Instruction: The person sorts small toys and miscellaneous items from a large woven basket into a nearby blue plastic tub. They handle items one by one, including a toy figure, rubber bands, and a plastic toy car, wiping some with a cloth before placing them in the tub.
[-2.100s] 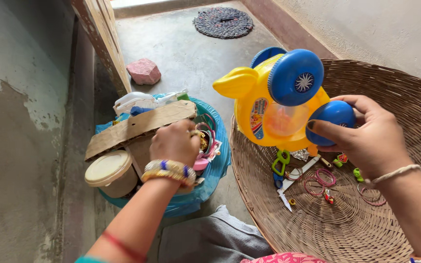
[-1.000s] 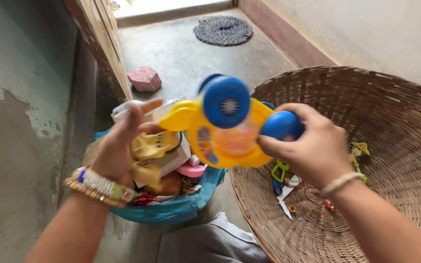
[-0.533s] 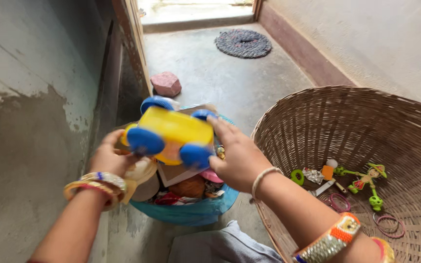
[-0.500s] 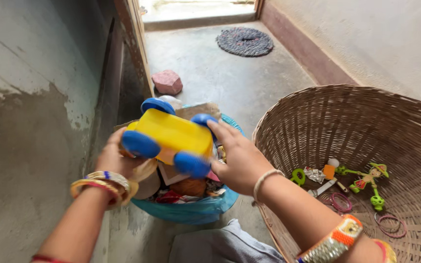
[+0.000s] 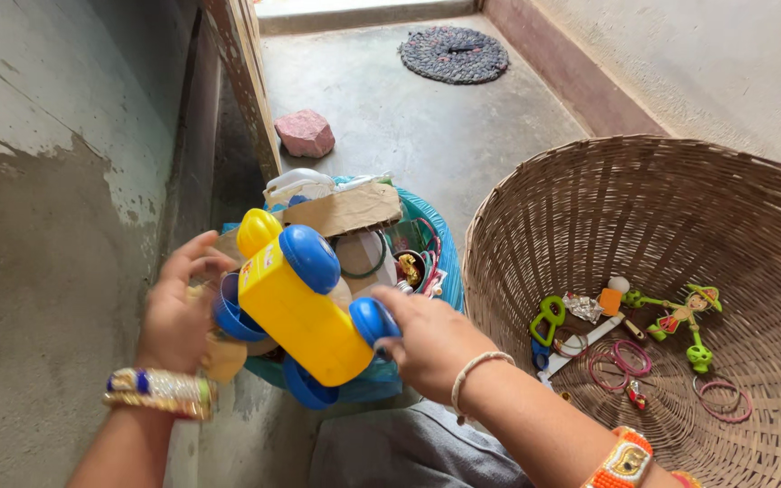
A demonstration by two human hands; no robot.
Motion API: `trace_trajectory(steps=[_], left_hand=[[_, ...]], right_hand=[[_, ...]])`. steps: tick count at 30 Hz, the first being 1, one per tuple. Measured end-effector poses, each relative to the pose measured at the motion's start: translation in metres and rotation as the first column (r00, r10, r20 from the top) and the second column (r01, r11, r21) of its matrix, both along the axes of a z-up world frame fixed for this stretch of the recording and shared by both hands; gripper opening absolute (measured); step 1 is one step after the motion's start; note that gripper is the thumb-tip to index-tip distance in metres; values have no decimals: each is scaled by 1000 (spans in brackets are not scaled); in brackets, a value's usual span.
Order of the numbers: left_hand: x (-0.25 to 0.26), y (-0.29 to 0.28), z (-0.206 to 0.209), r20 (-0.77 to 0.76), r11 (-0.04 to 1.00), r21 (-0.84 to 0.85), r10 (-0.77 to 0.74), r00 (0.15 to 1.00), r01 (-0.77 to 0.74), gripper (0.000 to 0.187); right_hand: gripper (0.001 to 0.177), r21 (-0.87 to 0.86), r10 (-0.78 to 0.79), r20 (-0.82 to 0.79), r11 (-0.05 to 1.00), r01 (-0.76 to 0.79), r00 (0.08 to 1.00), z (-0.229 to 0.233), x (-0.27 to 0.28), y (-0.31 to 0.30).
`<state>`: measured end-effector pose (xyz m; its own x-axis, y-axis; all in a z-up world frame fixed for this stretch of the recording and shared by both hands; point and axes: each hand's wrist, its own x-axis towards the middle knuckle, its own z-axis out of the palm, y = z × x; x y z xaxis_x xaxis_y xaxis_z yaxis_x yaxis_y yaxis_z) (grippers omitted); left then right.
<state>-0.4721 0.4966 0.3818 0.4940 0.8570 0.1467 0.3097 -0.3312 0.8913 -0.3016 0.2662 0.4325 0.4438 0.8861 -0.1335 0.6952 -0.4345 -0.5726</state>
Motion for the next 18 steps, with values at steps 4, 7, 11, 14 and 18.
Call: trace_trajectory(steps=[4, 7, 11, 14, 18], left_hand=[[1, -22, 2, -181, 964, 253, -38, 983, 84, 65], [4, -16, 2, -159, 981, 166, -73, 985, 100, 65], [-2, -7, 5, -275, 993, 88, -56, 960, 83, 75], [-14, -16, 1, -354, 984, 169, 13, 935, 51, 90], [-22, -33, -1, -252, 953, 299, 127, 959, -48, 100]], right_hand=[[45, 37, -134, 50, 991, 132, 990, -4, -10, 5], [40, 39, -168, 78, 985, 165, 983, -2, -15, 10], [53, -5, -110, 101, 994, 111, 989, 9, -11, 0], [65, 18, -147, 140, 989, 146, 979, 17, -2, -22], [65, 80, -218, 129, 975, 209, 967, 29, 15, -60]])
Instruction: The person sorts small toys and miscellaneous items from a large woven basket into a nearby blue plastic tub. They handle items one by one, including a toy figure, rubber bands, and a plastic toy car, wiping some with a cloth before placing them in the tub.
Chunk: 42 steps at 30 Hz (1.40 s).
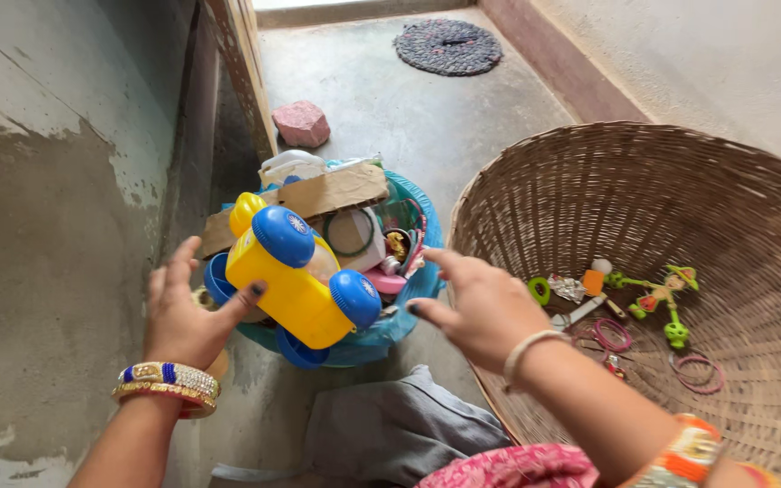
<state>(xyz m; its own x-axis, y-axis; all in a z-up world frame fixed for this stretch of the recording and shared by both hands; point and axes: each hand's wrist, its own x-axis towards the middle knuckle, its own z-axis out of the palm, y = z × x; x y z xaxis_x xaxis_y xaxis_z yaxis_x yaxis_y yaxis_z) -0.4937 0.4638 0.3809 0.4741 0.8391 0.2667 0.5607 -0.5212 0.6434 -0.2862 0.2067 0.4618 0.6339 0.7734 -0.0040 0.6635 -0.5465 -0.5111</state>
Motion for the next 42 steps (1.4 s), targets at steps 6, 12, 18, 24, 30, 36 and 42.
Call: trace_trajectory(steps=[6, 12, 18, 24, 30, 36, 42], left_hand=[[5, -20, 31, 197, 976, 213, -82, 977, 39, 90], [37, -46, 53, -163, 967, 140, -191, 968, 214, 111], [44, -76, 54, -50, 916, 333, -221, 974, 225, 102], [103, -117, 81, 113, 837, 425, -427, 897, 345, 50], [202, -244, 105, 206, 717, 1, -682, 702, 697, 31], [255, -342, 87, 518, 209, -443, -734, 440, 872, 25], [275, -311, 60, 224, 456, -419, -786, 576, 785, 28]], right_hand=[[70, -6, -192, -76, 981, 192, 978, 26, 23, -74], [63, -61, -452, -42, 891, 449, 891, 36, 30, -171], [56, 126, -566, -183, 798, 590, 804, 7, 35, -250], [53, 192, -611, -218, 738, 647, 761, -11, 57, -291], [48, 236, -587, -301, 718, 655, 751, -1, 64, -304], [39, 323, -345, -555, 749, 578, 757, 2, 66, -283], [21, -204, -742, -209, 670, 714, 636, 16, 80, -269]])
